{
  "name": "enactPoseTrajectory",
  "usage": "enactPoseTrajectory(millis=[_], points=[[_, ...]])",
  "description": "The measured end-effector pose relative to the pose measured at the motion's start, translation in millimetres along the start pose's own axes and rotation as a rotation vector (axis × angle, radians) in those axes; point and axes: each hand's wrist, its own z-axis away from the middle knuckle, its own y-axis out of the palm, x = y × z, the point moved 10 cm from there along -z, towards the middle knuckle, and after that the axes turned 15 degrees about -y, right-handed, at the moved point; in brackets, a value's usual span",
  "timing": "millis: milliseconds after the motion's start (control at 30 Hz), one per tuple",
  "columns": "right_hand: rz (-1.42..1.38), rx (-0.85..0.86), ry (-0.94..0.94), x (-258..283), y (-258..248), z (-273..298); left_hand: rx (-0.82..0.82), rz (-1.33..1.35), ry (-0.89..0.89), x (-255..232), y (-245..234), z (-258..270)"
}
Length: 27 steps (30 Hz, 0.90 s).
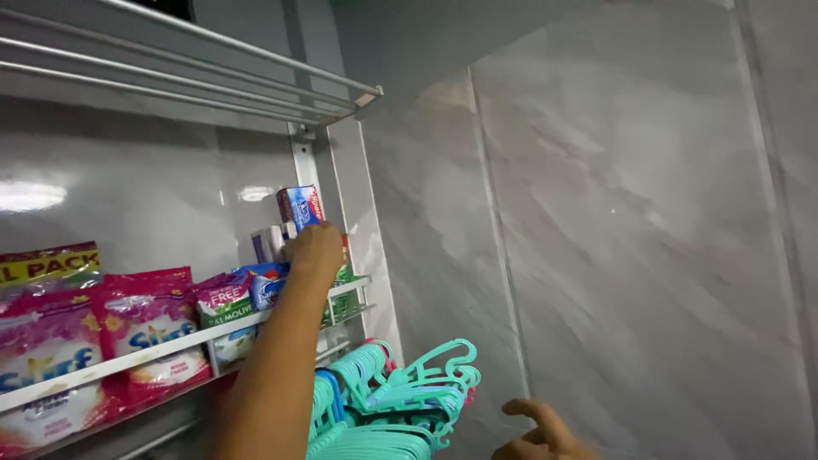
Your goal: Organizing various toiletries from a blue bag onto a bathroom shelf.
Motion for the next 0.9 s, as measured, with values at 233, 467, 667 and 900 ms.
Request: enactPoseTrajectory(millis=[233, 467, 667, 900], points=[[0.027, 0.031, 0.055, 74, -19, -3, 0.095, 0.135, -0.062, 13, 10, -21], [0.438, 0.273, -0.721, 147, -1, -4, 0.029, 0.049, -0.033, 8, 14, -16], [0.130, 0.296, -0.060, 77, -11, -3, 0.139, -0.088, -0.095, 15, 48, -31], [0.370, 0.443, -0.209, 91, -6, 10, -0.124, -0.440, 0.087, -11, -33, 25]])
